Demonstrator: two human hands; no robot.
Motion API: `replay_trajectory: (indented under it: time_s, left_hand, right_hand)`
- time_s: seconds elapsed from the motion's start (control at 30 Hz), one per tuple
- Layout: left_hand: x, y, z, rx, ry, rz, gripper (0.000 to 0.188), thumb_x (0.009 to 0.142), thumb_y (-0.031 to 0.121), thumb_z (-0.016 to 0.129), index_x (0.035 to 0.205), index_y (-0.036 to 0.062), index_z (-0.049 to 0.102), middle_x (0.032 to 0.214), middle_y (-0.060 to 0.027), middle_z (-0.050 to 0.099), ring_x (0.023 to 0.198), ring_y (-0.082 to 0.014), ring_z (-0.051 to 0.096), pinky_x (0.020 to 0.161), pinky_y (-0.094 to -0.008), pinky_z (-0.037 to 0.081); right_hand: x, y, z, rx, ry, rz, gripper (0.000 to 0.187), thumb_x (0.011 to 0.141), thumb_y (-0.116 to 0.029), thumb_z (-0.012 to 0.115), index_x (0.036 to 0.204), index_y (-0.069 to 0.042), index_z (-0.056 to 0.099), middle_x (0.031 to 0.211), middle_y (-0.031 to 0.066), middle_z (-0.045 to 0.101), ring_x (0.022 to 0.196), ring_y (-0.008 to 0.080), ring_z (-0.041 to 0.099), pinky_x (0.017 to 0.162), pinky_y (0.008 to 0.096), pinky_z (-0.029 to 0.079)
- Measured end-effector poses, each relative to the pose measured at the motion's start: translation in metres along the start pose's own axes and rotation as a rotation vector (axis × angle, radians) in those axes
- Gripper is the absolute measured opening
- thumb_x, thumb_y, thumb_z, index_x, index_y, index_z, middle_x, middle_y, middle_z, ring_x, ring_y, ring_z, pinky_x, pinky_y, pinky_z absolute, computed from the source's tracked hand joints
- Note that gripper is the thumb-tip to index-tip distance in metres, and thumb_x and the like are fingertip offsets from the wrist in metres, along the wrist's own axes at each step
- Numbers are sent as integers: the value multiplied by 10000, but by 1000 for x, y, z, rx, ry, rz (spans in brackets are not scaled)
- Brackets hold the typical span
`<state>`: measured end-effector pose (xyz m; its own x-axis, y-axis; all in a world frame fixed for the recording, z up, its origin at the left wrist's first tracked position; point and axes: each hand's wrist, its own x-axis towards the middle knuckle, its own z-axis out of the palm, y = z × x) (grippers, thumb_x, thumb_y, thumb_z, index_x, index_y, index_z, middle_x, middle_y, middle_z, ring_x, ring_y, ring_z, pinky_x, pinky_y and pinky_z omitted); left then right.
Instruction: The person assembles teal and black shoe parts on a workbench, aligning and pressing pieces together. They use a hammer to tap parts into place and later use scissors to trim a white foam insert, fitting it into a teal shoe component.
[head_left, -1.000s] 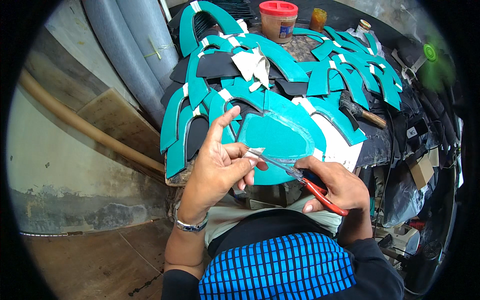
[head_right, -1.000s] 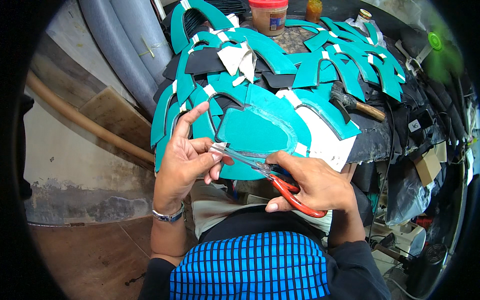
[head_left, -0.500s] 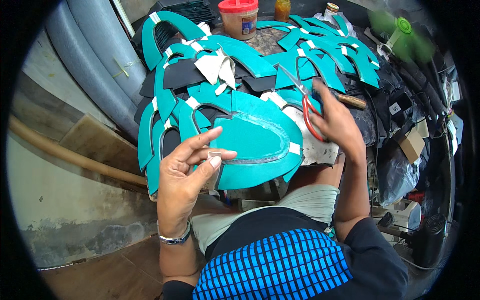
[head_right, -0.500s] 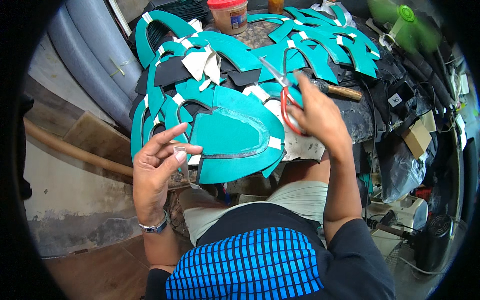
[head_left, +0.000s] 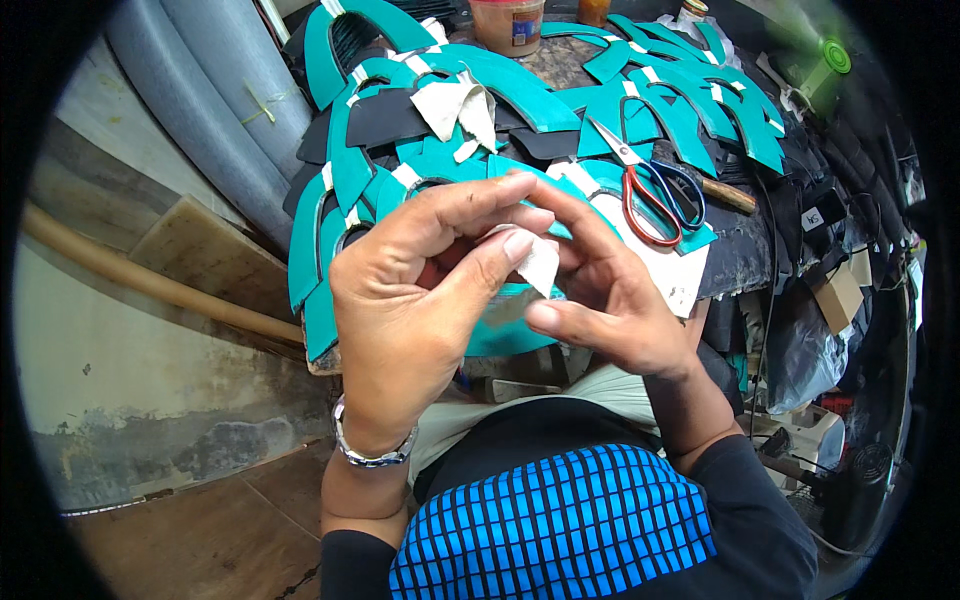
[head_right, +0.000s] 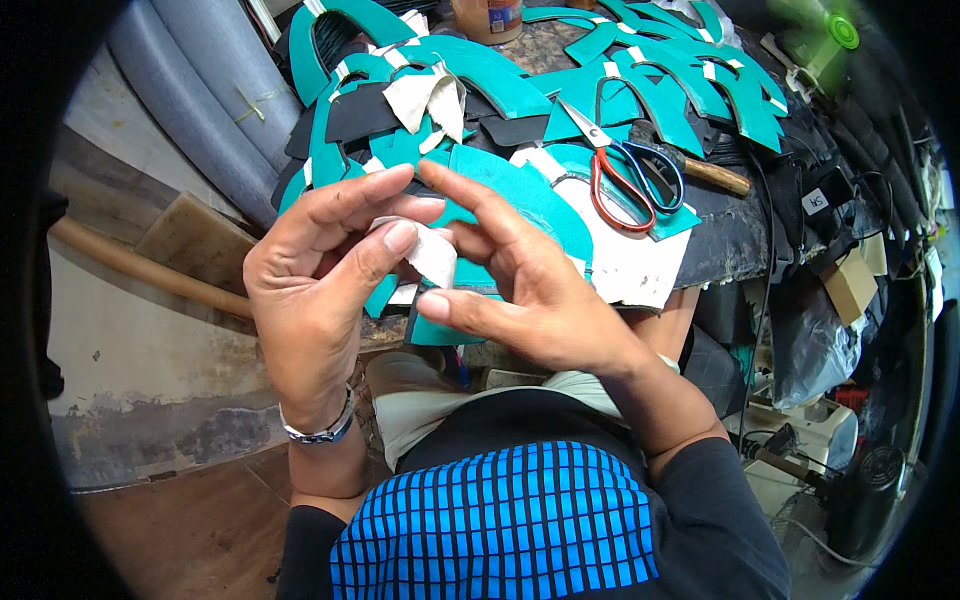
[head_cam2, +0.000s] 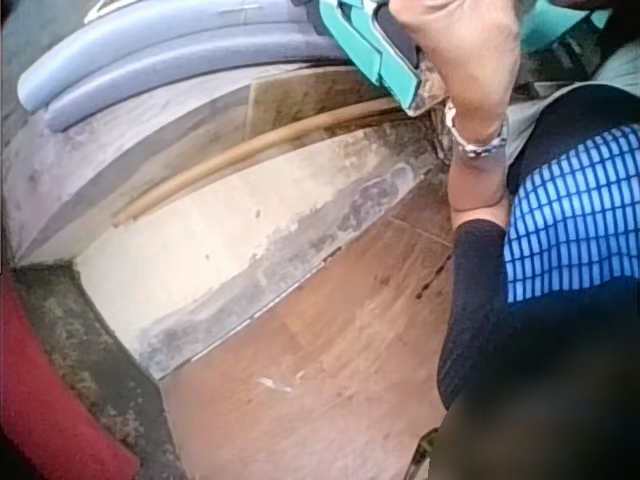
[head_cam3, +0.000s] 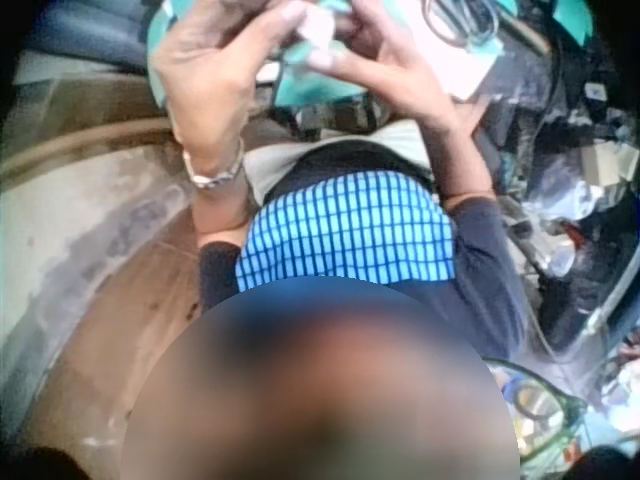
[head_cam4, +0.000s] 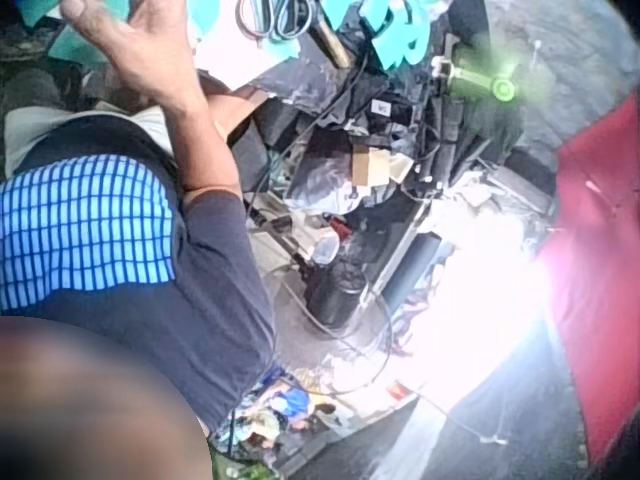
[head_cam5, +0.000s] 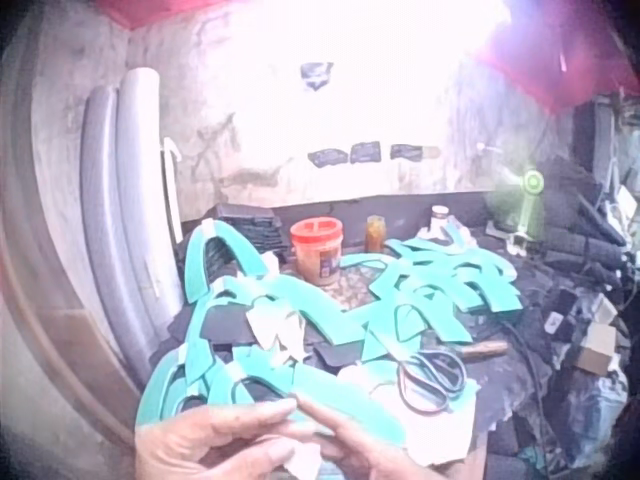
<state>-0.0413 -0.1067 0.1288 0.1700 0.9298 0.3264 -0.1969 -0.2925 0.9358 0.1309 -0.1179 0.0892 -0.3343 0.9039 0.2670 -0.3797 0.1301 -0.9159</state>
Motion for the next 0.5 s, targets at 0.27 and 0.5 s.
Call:
replay_trajectory:
  time_s: [0.27,0.5]
  left_hand:
    - [-18,-28,-28,63,78,-224,293,875,-38,660,1167,-33,646,994,-158,700,860,-167,689,755,-270,587]
    - [-25,-60,-43,282,-22,-457,310,882,-12,659,1190,-21,623,892,-40,648,730,-74,633,616,-189,513]
  right_hand:
    - [-5,-9,-26,-296,11,329,329,951,-132,619,1248,8,594,916,7,620,818,71,566,738,225,460]
    - [-8,14,-38,-559,-16,440,165,938,-125,645,1030,12,634,879,13,628,827,65,557,756,236,464]
